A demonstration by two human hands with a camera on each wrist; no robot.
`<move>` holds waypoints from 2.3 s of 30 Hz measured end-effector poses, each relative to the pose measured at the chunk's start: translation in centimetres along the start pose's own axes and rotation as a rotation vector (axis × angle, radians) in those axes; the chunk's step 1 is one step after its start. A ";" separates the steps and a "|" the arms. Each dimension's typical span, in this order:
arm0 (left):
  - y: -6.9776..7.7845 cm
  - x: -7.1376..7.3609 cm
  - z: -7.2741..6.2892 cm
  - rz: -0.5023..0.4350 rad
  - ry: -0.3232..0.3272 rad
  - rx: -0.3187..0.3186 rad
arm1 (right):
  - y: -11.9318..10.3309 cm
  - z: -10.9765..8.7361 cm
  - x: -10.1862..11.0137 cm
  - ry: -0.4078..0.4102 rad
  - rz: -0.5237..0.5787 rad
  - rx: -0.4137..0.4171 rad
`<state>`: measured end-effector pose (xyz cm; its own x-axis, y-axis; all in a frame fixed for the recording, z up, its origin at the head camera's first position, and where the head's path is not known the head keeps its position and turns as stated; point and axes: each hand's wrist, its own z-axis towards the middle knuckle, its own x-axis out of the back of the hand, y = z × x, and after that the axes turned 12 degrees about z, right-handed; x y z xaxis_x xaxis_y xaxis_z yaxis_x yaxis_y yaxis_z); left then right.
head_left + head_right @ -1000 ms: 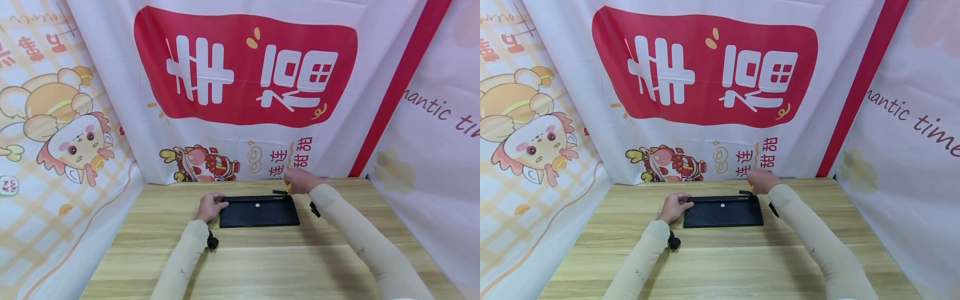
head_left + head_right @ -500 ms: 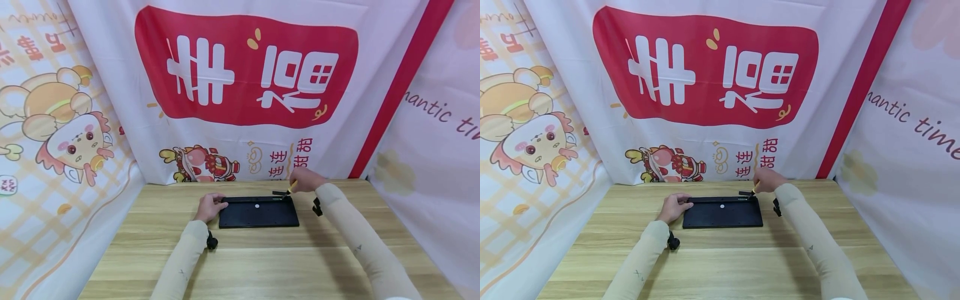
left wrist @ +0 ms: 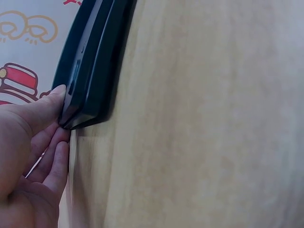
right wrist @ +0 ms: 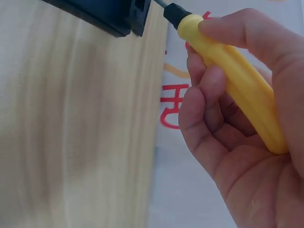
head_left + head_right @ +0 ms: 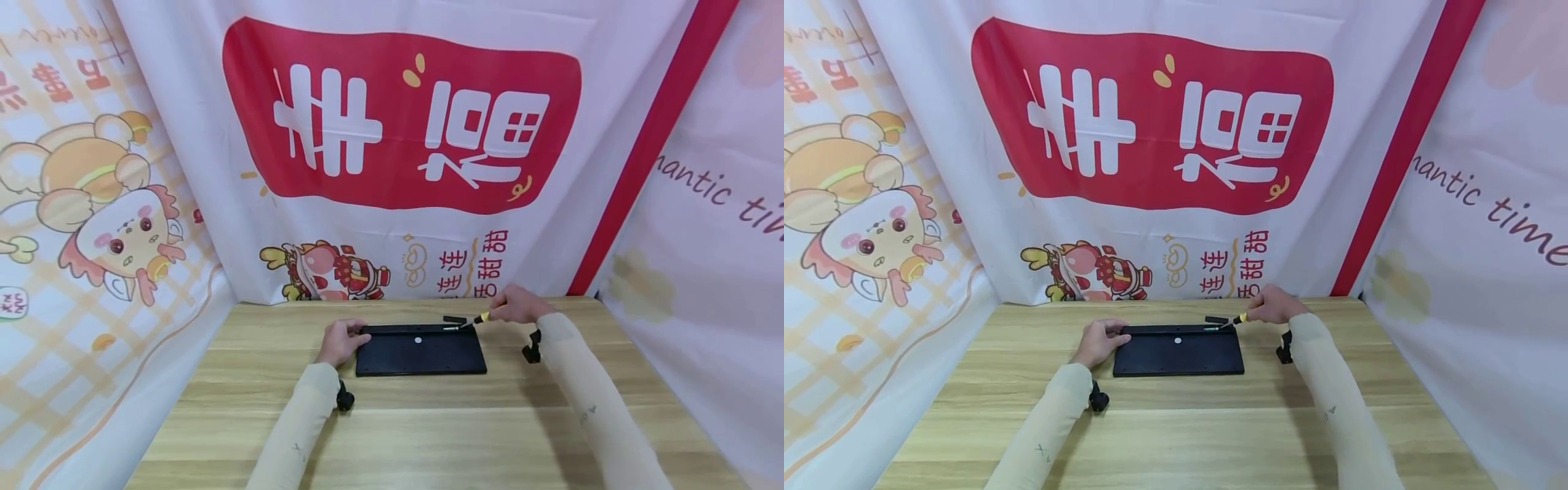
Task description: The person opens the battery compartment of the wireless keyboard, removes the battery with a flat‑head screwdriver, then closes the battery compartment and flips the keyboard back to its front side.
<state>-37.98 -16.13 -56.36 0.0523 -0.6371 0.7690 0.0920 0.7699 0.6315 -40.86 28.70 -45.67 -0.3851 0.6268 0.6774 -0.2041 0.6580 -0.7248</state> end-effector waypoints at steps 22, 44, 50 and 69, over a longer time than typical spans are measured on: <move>0.1 0.0 -0.2 -0.002 -0.002 0.025 | 2.8 -2.1 -1.4 0.029 0.254 -0.167; -0.2 -0.3 0.0 0.006 0.002 0.005 | 6.0 -6.0 0.3 0.280 0.041 -0.081; -0.3 -0.3 0.1 0.002 0.004 0.001 | 7.0 -6.2 -0.9 0.344 0.090 -0.134; 0.2 -0.1 -0.1 -0.002 0.003 0.023 | 9.1 -4.9 -4.0 0.349 -0.045 -0.101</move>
<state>-37.89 -15.94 -56.36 0.0551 -0.6386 0.7676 0.0688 0.7693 0.6351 -36.78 34.22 -54.33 -0.0440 0.6893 0.7232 -0.1176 0.7153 -0.6889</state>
